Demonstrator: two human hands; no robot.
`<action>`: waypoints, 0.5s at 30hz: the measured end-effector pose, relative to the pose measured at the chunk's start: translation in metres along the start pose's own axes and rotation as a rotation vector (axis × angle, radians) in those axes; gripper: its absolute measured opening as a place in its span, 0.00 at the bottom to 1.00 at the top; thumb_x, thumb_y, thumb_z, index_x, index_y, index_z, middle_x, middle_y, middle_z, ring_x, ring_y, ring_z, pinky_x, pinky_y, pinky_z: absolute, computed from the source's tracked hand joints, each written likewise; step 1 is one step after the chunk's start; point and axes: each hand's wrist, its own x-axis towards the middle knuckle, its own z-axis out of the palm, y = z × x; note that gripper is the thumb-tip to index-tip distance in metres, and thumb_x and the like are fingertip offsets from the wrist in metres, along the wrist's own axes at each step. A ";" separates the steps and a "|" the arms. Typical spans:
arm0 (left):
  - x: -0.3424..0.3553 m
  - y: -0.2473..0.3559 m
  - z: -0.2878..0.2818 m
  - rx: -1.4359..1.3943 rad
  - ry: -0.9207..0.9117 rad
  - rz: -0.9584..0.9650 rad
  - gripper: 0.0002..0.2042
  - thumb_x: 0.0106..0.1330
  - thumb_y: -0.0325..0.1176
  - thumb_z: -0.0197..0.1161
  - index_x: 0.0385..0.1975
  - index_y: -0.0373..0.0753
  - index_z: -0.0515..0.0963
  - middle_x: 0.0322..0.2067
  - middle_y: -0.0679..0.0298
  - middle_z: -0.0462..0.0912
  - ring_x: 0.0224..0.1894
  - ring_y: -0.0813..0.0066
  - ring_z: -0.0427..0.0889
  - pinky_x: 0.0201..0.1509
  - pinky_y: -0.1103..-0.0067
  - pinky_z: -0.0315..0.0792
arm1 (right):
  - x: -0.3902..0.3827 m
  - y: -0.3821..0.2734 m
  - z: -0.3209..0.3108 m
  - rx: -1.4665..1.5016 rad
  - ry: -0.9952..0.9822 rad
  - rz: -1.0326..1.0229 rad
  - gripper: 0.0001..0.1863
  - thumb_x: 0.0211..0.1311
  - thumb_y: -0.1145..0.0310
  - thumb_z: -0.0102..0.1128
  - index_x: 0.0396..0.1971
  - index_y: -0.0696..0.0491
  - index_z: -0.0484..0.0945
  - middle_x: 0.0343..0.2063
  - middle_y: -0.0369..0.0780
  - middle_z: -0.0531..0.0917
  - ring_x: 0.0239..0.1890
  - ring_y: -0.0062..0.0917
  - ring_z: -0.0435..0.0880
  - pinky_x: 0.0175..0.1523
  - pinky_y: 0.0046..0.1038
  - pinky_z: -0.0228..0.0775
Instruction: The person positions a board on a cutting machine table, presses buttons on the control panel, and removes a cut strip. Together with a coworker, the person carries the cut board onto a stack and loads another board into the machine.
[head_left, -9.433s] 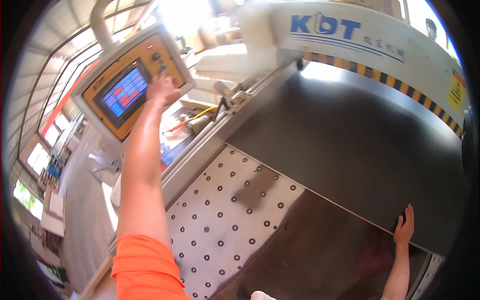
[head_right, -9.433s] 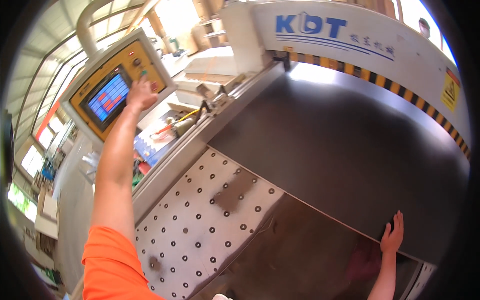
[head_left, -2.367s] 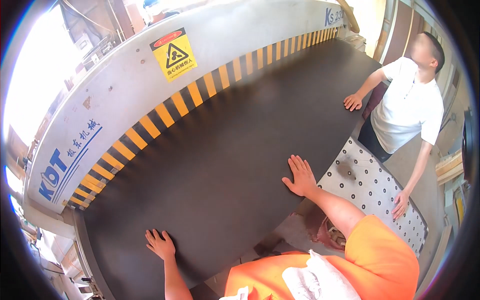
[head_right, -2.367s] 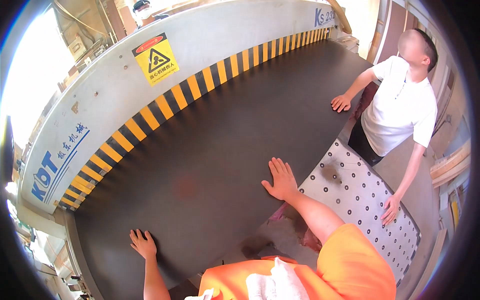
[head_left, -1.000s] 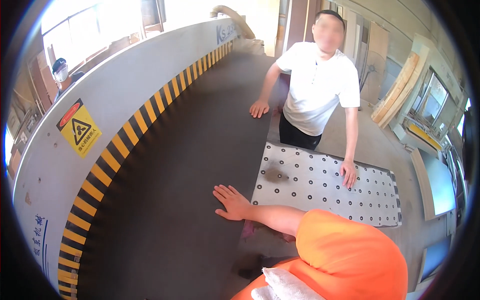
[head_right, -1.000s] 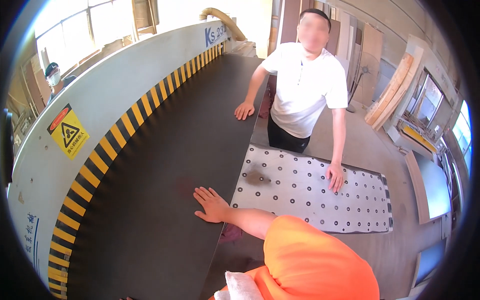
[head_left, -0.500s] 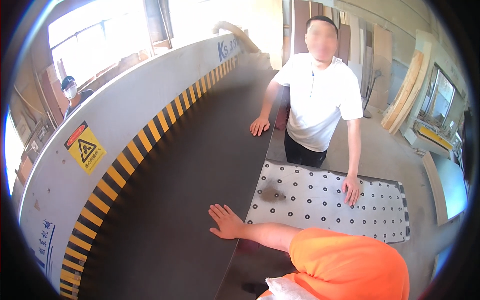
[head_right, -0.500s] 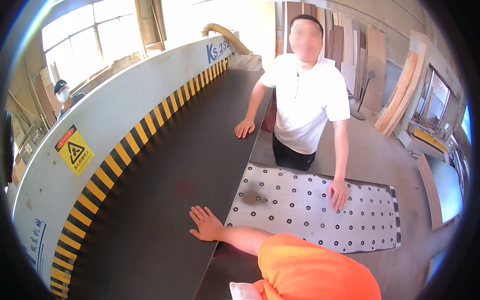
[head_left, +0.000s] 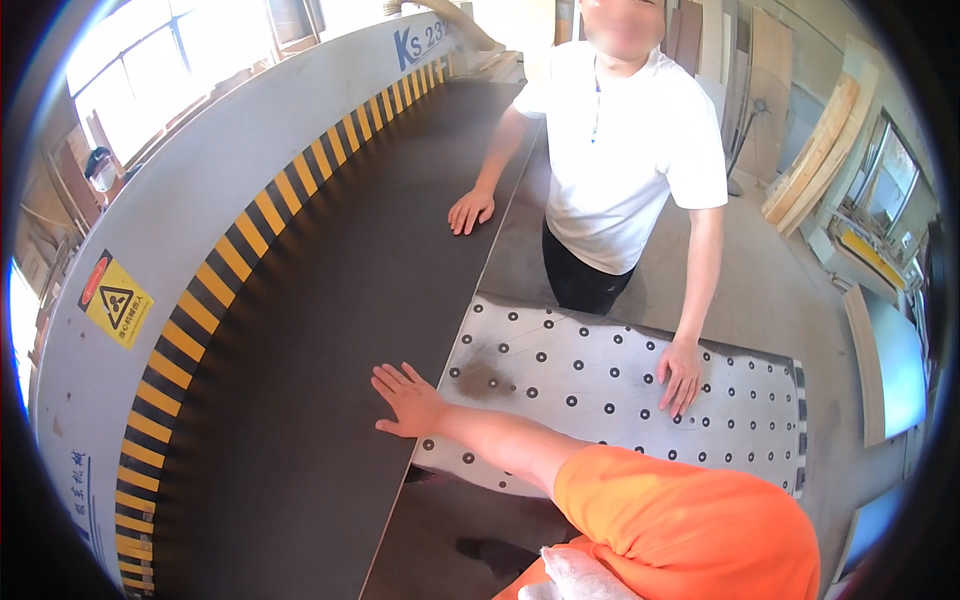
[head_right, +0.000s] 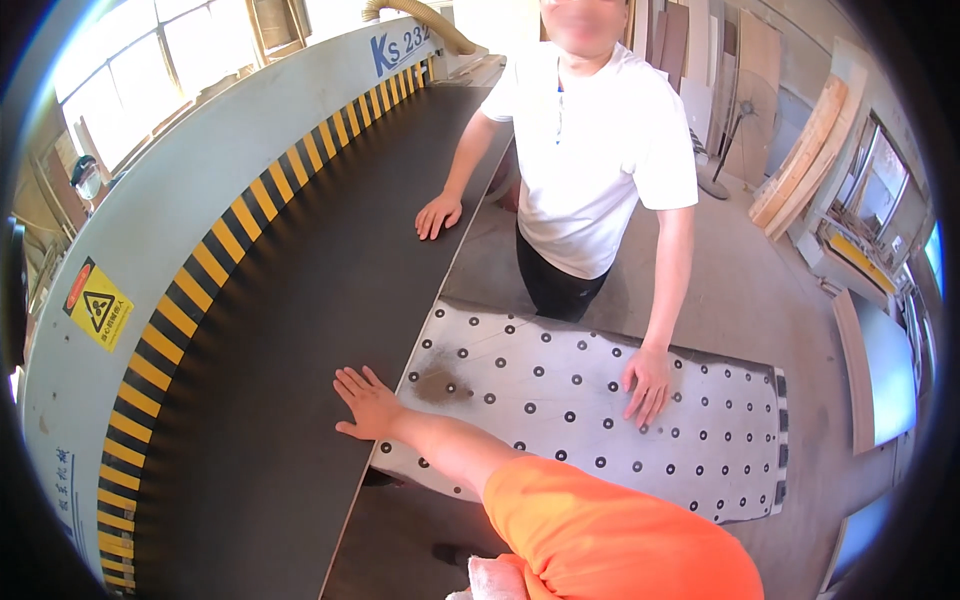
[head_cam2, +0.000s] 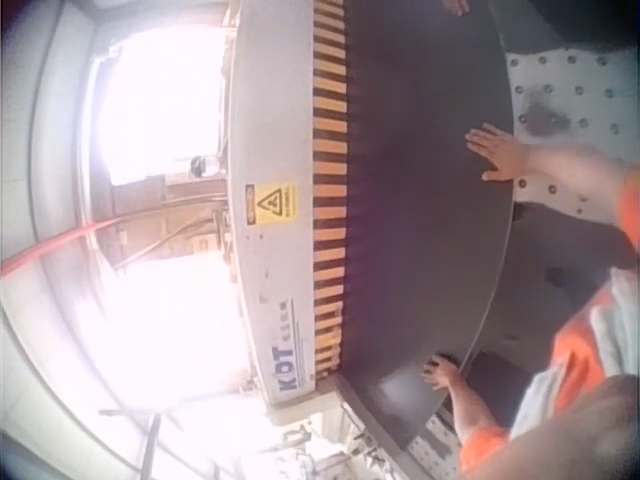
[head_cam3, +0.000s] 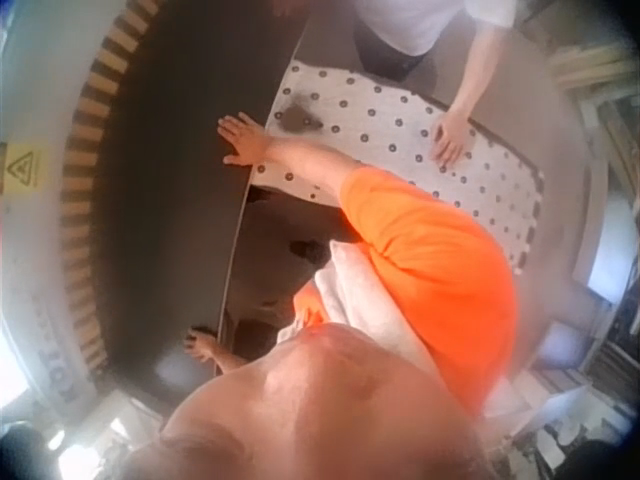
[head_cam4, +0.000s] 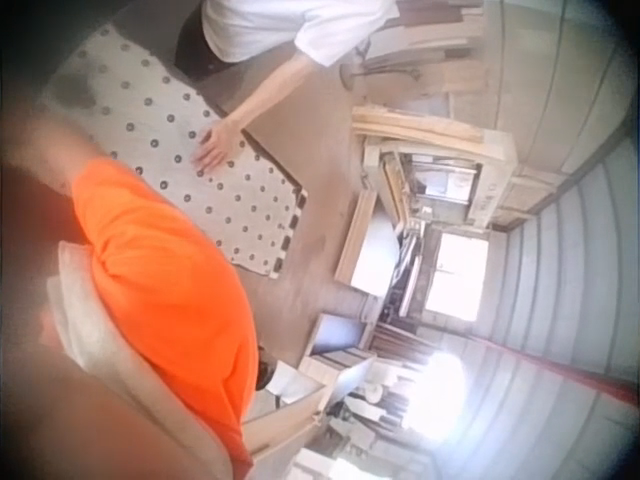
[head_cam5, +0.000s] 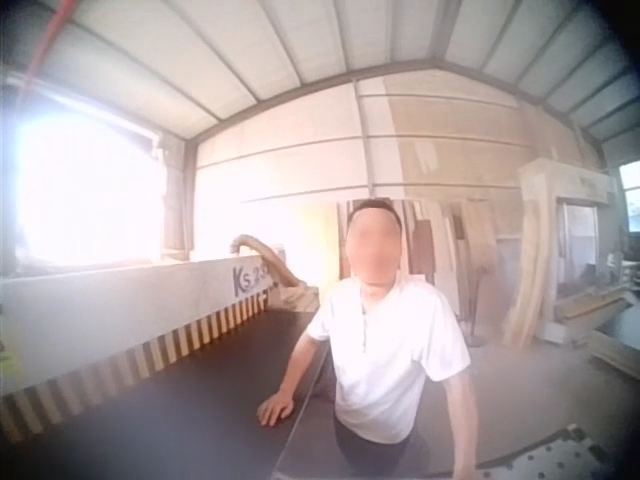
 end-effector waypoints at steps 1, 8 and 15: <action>0.009 -0.007 0.006 0.000 0.020 -0.012 0.36 0.70 0.66 0.36 0.73 0.53 0.53 0.75 0.58 0.45 0.75 0.50 0.47 0.71 0.44 0.45 | 0.001 0.002 -0.002 -0.013 0.006 0.004 0.46 0.65 0.40 0.47 0.71 0.61 0.51 0.73 0.48 0.50 0.77 0.37 0.42 0.77 0.43 0.32; 0.001 -0.003 0.002 0.010 0.063 0.000 0.34 0.70 0.64 0.37 0.72 0.54 0.55 0.74 0.59 0.49 0.75 0.54 0.48 0.71 0.46 0.46 | -0.002 0.007 0.002 -0.069 0.009 0.027 0.45 0.67 0.40 0.42 0.71 0.61 0.50 0.74 0.48 0.49 0.77 0.37 0.41 0.77 0.43 0.31; 0.001 -0.001 0.003 0.014 0.082 -0.003 0.33 0.71 0.63 0.39 0.72 0.53 0.57 0.74 0.59 0.49 0.75 0.54 0.49 0.70 0.45 0.47 | 0.009 0.007 0.001 -0.098 0.045 -0.007 0.44 0.61 0.41 0.51 0.66 0.64 0.60 0.69 0.51 0.58 0.74 0.41 0.51 0.76 0.44 0.38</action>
